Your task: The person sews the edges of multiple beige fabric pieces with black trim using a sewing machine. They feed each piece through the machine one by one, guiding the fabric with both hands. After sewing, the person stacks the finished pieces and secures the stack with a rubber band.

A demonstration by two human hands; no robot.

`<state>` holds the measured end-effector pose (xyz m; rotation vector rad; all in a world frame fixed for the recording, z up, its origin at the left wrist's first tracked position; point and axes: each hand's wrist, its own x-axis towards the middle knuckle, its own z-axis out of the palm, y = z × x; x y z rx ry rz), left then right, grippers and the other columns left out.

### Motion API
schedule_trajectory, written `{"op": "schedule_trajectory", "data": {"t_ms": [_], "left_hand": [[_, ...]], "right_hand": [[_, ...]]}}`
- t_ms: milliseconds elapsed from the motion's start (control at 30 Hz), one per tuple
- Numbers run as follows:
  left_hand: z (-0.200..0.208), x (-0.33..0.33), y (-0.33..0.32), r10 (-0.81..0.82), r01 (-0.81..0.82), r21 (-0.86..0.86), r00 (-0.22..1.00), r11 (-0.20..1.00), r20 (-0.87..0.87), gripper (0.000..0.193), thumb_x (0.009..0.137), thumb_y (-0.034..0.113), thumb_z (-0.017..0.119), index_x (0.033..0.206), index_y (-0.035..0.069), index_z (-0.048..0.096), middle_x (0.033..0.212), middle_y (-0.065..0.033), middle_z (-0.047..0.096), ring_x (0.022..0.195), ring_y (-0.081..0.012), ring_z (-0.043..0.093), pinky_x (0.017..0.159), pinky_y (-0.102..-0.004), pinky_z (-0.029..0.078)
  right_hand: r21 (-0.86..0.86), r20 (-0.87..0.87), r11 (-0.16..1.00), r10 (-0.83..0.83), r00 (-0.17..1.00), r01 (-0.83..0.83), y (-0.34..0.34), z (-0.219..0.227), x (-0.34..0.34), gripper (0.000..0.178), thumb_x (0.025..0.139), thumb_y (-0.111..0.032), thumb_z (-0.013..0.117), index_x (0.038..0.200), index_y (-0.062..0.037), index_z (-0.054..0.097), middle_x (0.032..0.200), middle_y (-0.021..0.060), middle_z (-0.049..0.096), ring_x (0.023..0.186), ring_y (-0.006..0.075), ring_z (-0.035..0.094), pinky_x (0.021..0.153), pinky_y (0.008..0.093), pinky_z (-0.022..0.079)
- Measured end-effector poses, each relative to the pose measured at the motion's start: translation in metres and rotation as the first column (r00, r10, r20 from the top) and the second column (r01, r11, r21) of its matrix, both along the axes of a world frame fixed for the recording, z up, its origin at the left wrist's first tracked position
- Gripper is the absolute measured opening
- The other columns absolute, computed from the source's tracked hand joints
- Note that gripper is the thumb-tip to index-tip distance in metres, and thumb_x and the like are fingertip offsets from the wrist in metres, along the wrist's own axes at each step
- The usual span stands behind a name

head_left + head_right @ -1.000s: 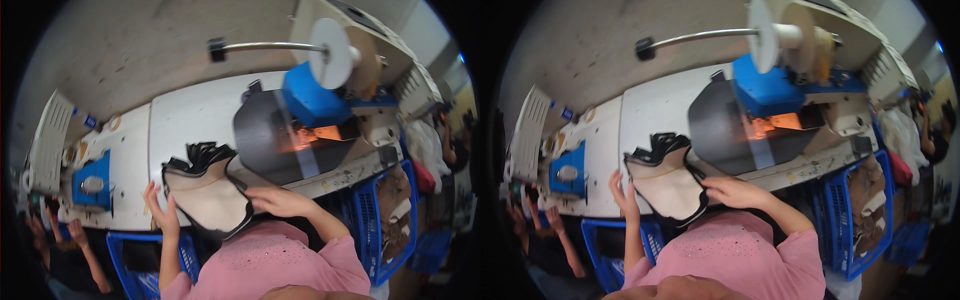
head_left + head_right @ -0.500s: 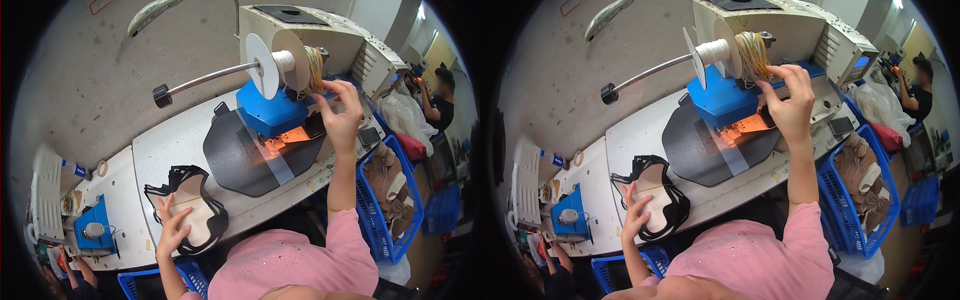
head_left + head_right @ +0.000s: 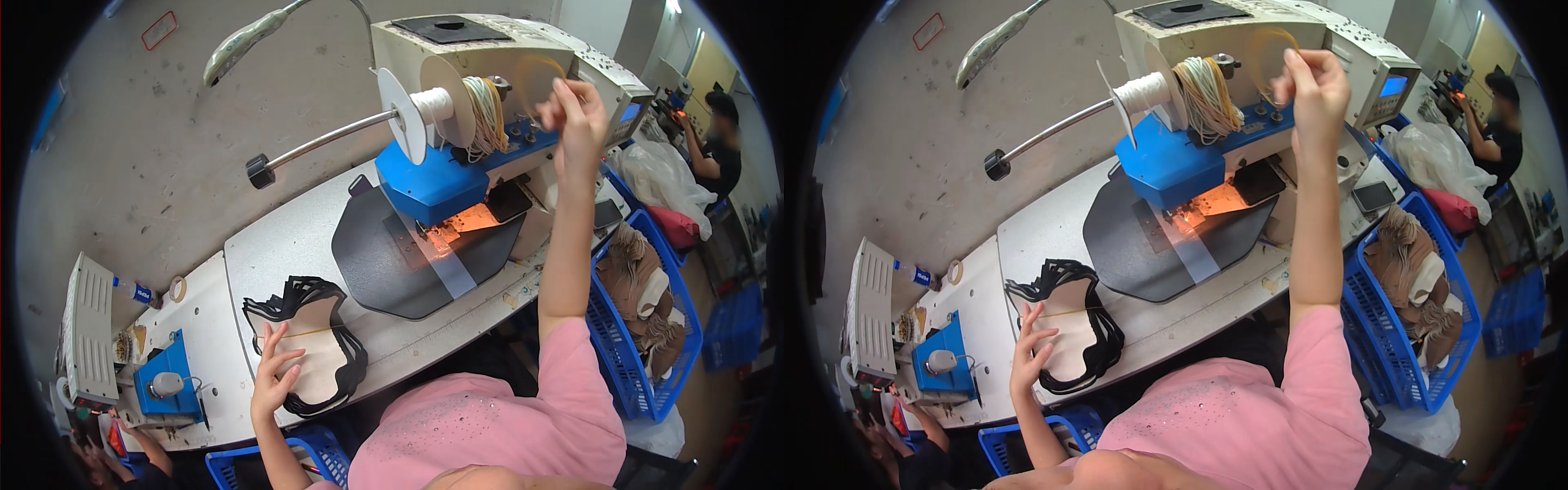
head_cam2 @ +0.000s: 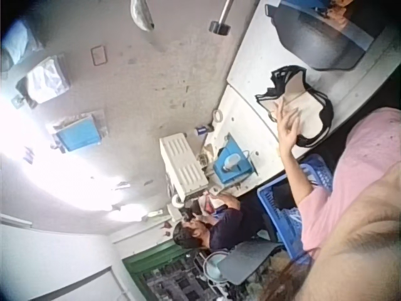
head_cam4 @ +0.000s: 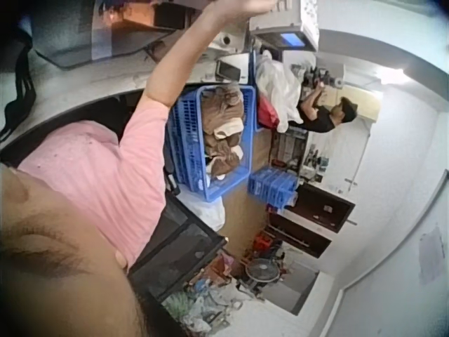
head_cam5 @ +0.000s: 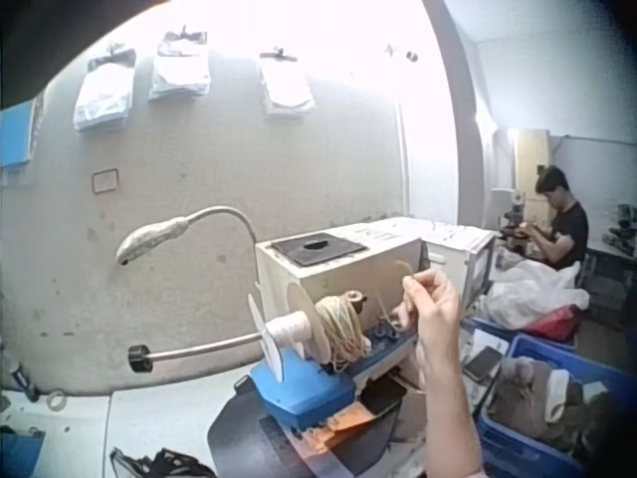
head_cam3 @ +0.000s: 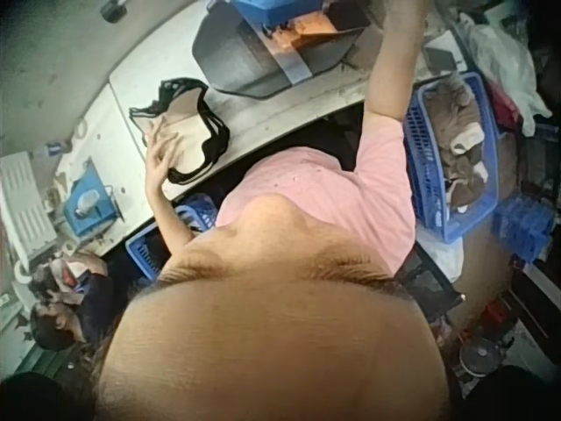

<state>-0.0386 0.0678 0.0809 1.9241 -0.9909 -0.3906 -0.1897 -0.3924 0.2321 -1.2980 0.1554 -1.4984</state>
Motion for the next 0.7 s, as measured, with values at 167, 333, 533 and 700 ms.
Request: {"op": "schedule_trajectory", "data": {"t_ms": [167, 333, 533, 700], "left_hand": [[0.040, -0.032, -0.014, 0.032, -0.023, -0.139, 0.998, 0.990, 0.061, 0.026, 0.074, 0.004, 0.060, 0.100, 0.000, 0.063, 0.115, -0.0172, 0.059, 0.119, -0.0357, 0.048, 0.100, -0.0436, 0.035], [0.066, -0.069, -0.066, -0.351, 0.384, -0.181, 0.917, 0.906, 0.189, 0.084, 0.068, 0.021, 0.079, 0.135, 0.002, 0.033, 0.127, -0.0185, 0.045, 0.117, -0.0326, 0.044, 0.097, -0.0386, 0.038], [0.053, -0.066, -0.055, -0.279, 0.275, -0.061, 0.895, 0.960, -0.350, 0.040, 0.078, 0.018, 0.071, 0.109, -0.001, 0.055, 0.072, -0.0070, 0.059, 0.067, -0.0131, 0.057, 0.063, -0.0257, 0.044], [0.057, -0.045, -0.028, -0.095, 0.063, 0.074, 0.804, 0.995, 0.586, 0.027, 0.075, 0.023, 0.069, 0.056, 0.008, 0.057, 0.049, -0.0009, 0.050, 0.050, -0.0210, 0.050, 0.074, -0.0407, 0.044]], "right_hand": [[-0.113, -0.650, 0.915, 0.226, 0.726, -0.386, 0.094, -0.024, -0.018, 0.006, 0.080, -0.006, 0.061, 0.076, -0.0027, 0.058, 0.063, -0.0004, 0.055, 0.051, 0.0070, 0.050, 0.050, 0.0225, 0.041], [0.091, -0.877, 0.371, 0.469, 0.102, -0.924, 0.187, -0.058, 0.009, 0.008, 0.076, -0.009, 0.061, 0.078, -0.0011, 0.061, 0.053, 0.0101, 0.053, 0.046, 0.0189, 0.051, 0.048, 0.0313, 0.039], [-0.038, -0.878, 0.311, 0.443, 0.180, -0.950, 0.199, -0.066, 0.018, 0.016, 0.078, -0.015, 0.062, 0.070, -0.0015, 0.061, 0.056, 0.0156, 0.057, 0.052, 0.0312, 0.059, 0.050, 0.0386, 0.044], [-0.193, -0.943, 0.387, 0.180, 0.279, -0.902, 0.208, -0.091, 0.019, 0.025, 0.085, -0.016, 0.053, 0.069, 0.0013, 0.061, 0.055, 0.0199, 0.055, 0.054, 0.0383, 0.056, 0.053, 0.0444, 0.046]]}}
